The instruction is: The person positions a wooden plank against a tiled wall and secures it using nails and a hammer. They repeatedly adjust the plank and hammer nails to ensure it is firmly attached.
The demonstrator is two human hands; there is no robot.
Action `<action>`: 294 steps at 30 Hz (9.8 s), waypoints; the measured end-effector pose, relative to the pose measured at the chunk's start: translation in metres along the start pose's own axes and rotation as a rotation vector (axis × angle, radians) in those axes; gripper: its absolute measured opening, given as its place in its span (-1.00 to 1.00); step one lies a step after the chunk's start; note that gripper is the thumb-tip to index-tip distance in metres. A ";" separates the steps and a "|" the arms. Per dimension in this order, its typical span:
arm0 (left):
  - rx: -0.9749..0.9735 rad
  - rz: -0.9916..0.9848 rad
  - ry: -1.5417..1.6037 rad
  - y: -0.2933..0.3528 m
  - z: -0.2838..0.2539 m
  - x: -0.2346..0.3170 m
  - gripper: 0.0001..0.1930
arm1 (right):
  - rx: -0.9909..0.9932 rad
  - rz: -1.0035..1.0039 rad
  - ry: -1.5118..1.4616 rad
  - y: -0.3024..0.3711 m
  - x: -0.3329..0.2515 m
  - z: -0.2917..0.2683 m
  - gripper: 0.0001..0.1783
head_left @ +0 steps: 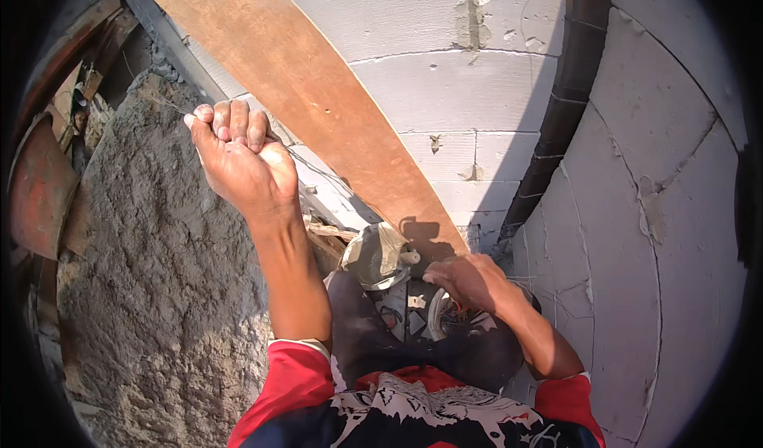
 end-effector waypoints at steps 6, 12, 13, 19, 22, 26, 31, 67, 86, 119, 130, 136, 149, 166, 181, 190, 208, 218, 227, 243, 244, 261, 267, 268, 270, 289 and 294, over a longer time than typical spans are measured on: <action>0.202 -0.137 -0.209 -0.014 -0.079 0.052 -0.77 | 0.182 -0.073 -0.737 -0.015 0.015 -0.076 -0.68; 0.277 -0.011 -0.304 -0.046 -0.124 0.101 -0.77 | -0.474 -0.393 -0.385 -0.015 -0.070 0.049 -0.75; 0.296 -0.013 -0.306 -0.046 -0.144 0.115 -0.77 | -0.258 -0.329 -0.532 -0.033 -0.045 0.023 -0.73; 0.234 -0.027 -0.069 -0.045 -0.105 0.103 -0.74 | -0.321 -0.327 -0.657 0.003 -0.047 0.035 -0.67; 0.213 -0.029 -0.209 -0.066 -0.144 0.124 -0.72 | -0.444 -0.587 -0.568 0.036 -0.106 0.010 -0.62; 0.009 -0.152 -0.102 -0.041 -0.110 0.110 -0.81 | 0.096 0.032 -0.671 0.002 -0.008 -0.035 -0.55; -0.013 -0.206 -0.047 -0.055 -0.094 0.097 -0.84 | -0.602 -0.075 -0.747 0.051 -0.030 0.056 -0.46; -1.561 0.075 -1.254 0.231 0.049 -0.223 -0.81 | 1.076 0.366 -0.306 0.102 0.095 -0.113 -0.75; -0.940 -0.695 -0.773 0.270 0.029 -0.361 -0.68 | 1.129 0.252 -0.980 0.046 0.181 -0.138 -0.51; -0.524 -1.348 -1.022 0.304 -0.153 -0.157 -0.62 | 1.238 0.170 -0.554 -0.049 0.351 -0.189 -0.63; -0.438 -1.388 -0.942 0.326 -0.153 -0.154 -0.59 | 1.281 0.175 -0.014 -0.045 0.302 -0.227 -0.73; -0.631 -1.343 -0.902 0.330 -0.118 -0.190 -0.62 | 1.333 0.237 -0.050 -0.048 0.329 -0.221 -0.73; -1.396 -0.361 -1.258 0.252 0.014 -0.344 -0.63 | 1.237 0.640 -0.584 -0.081 0.405 -0.214 -0.57; -2.149 0.027 -2.052 0.218 0.060 -0.415 -0.36 | 1.040 0.699 -0.810 -0.064 0.298 -0.220 -0.38; -2.121 0.206 -1.978 0.223 0.070 -0.433 -0.80 | 1.185 0.686 -0.856 -0.053 0.329 -0.192 -0.51; -2.102 0.422 -1.859 0.220 0.074 -0.434 -0.82 | 1.311 0.475 -0.686 -0.045 0.328 -0.187 -0.65; -2.163 0.304 -1.952 0.226 0.084 -0.434 -0.75 | 1.339 0.447 -0.843 -0.047 0.339 -0.185 -0.67; -2.145 0.466 -1.829 0.211 0.076 -0.429 -0.80 | 1.206 0.658 -0.738 -0.037 0.329 -0.178 -0.43; -2.041 0.455 -1.760 0.216 0.073 -0.425 -0.84 | 0.936 0.565 -1.192 -0.047 0.335 -0.182 -0.48; -1.860 0.491 -1.355 0.200 0.058 -0.426 -0.80 | 1.214 0.342 -1.029 -0.051 0.335 -0.185 -0.60; -1.840 0.502 -1.287 0.195 0.054 -0.424 -0.76 | 1.200 0.351 -1.040 -0.053 0.331 -0.190 -0.60; -1.282 0.198 -1.125 0.205 0.054 -0.390 -0.87 | 1.256 0.335 -0.942 -0.044 0.306 -0.189 -0.55; -1.187 0.076 -1.046 0.206 0.058 -0.385 -0.84 | 1.241 0.345 -0.822 -0.055 0.324 -0.207 -0.57; -1.156 0.052 -1.032 0.206 0.057 -0.383 -0.83 | 1.260 0.324 -0.764 -0.053 0.321 -0.209 -0.56; -1.106 0.001 -1.033 0.204 0.053 -0.380 -0.82 | 1.288 0.273 -0.644 -0.051 0.305 -0.208 -0.53; -0.969 -0.271 -1.006 0.220 0.043 -0.367 -0.75 | 1.151 0.451 -0.675 -0.046 0.314 -0.203 -0.45; -0.933 -0.385 -0.911 0.232 0.033 -0.360 -0.70 | 1.104 0.610 -0.698 -0.048 0.307 -0.211 -0.49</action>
Point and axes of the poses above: each hand's wrist, its own y-axis away from the middle knuckle, its own z-axis out of the palm, x = y × z, the point moved 6 cm from there along -y, towards the middle knuckle, and after that the axes turned 1 degree about z, right-handed, at the moved point
